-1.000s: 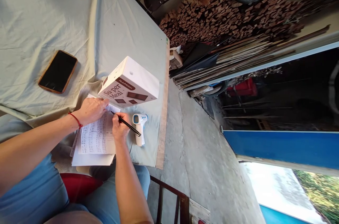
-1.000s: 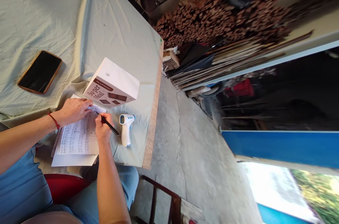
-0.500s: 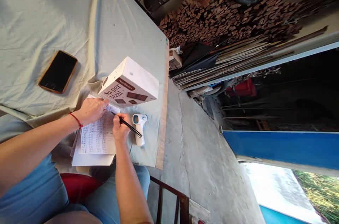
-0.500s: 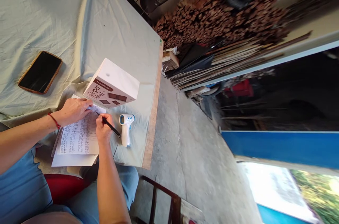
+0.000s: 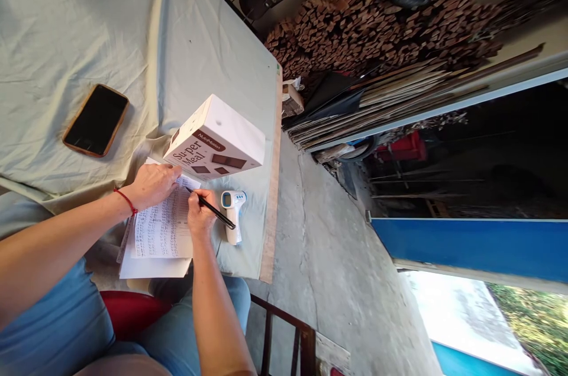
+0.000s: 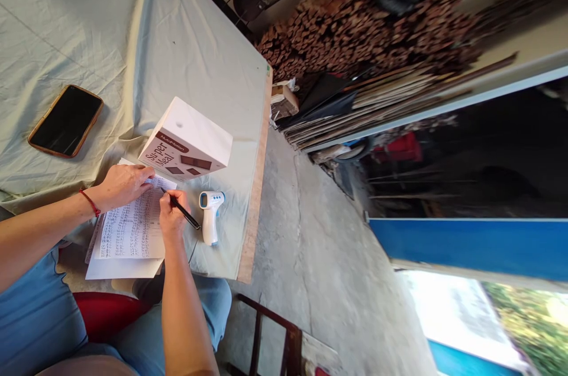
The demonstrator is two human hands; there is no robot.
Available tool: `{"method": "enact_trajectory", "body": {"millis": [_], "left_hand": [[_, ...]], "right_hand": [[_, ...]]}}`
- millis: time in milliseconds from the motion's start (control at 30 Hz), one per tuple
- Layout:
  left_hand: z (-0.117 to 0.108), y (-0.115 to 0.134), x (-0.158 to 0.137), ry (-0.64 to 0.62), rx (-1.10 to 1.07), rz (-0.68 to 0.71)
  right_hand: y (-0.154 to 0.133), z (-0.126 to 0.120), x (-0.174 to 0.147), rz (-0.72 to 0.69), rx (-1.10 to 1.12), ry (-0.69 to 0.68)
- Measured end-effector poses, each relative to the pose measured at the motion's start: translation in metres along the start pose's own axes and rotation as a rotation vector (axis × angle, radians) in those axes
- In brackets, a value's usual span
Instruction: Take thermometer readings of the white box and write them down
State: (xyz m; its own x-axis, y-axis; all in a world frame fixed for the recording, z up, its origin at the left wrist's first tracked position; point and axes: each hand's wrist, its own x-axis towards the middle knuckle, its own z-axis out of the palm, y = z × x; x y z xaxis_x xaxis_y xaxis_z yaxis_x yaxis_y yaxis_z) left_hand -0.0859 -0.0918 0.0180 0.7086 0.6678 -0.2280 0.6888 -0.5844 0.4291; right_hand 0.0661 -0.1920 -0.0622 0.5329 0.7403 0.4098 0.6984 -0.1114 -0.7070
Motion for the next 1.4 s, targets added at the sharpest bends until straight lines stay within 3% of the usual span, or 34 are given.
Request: {"method": "enact_trajectory", "body": {"millis": [567,1067,1267,1333,1400], "left_hand": [[-0.003,0.001,-0.001,-0.027,0.015,-0.01],[-0.002,0.001,-0.001,-0.003,-0.046,0.005],[-0.011,-0.014,0.004,0.063,-0.232,-0.108],[-0.014,-0.024,0.009,0.154,-0.296,-0.157],[-0.014,-0.033,0.017,0.265,-0.37,-0.171]], "right_hand": [[0.001,0.0,-0.001,0.037,0.101,0.066],[-0.004,-0.001,0.001,0.015,0.056,0.086],[-0.02,-0.038,-0.008,0.019,0.032,0.367],[-0.013,-0.06,-0.01,0.027,-0.026,0.408],[0.003,-0.08,-0.011,0.048,-0.124,0.365]]}}
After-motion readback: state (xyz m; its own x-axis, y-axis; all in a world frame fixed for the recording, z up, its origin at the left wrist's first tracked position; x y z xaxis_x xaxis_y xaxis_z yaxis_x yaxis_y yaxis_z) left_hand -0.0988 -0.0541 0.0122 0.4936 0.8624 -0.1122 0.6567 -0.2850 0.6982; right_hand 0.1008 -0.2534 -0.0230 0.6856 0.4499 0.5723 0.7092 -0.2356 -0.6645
